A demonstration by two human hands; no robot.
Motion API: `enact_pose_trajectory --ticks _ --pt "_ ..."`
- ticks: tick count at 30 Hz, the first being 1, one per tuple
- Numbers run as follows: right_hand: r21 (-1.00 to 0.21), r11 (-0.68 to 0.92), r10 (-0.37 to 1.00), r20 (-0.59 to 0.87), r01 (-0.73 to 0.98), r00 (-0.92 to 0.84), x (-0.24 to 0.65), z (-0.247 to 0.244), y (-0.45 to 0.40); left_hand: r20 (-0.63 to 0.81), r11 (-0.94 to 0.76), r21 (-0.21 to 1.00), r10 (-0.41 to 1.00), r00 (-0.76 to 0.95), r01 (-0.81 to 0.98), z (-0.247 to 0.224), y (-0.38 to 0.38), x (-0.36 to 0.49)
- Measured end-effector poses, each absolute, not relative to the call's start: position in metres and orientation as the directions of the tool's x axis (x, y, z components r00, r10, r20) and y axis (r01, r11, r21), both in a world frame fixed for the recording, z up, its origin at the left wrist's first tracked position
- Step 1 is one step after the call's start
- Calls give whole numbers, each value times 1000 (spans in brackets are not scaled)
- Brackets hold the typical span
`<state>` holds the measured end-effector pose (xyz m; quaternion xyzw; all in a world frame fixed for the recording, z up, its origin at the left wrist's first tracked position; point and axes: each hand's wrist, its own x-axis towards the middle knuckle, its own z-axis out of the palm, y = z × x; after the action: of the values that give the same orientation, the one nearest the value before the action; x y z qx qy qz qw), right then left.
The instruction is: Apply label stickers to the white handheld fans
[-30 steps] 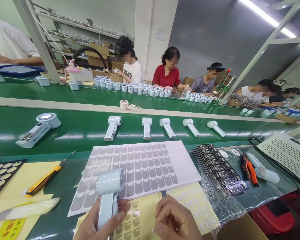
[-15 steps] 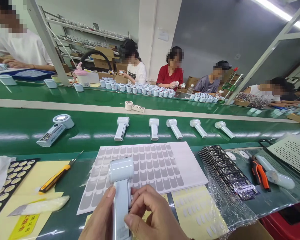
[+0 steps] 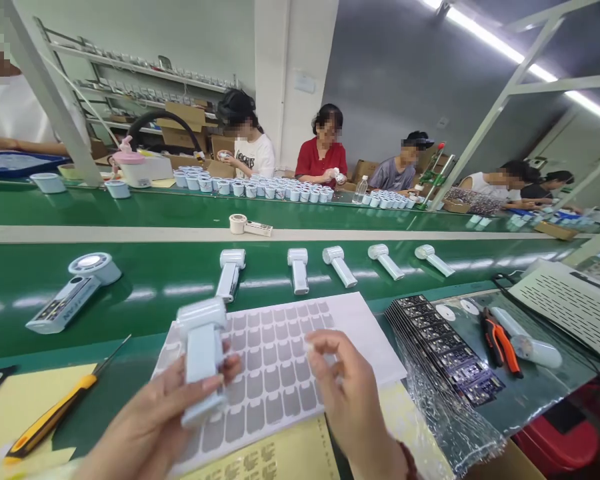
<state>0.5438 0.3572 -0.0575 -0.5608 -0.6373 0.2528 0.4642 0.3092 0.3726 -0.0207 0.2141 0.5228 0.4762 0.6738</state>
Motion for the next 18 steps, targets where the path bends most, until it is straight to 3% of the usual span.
enact_pose_trajectory --ticks 3,8,11,14,18 --pt "-680 103 975 212 726 61 577 -65 399 -411 379 901 901 -137 -211 -23 429 275" --pt "-534 50 993 114 844 14 597 -83 458 -297 296 954 898 -326 -52 -31 520 228" --pt "-485 63 994 106 872 -13 594 -91 478 -175 243 959 910 -375 143 -47 553 204" --pt "-471 81 992 126 878 -24 592 -99 486 9 210 877 891 -454 431 -61 565 183" --pt "-481 109 989 141 870 -46 594 -109 486 300 215 629 819 -489 747 -62 560 152"
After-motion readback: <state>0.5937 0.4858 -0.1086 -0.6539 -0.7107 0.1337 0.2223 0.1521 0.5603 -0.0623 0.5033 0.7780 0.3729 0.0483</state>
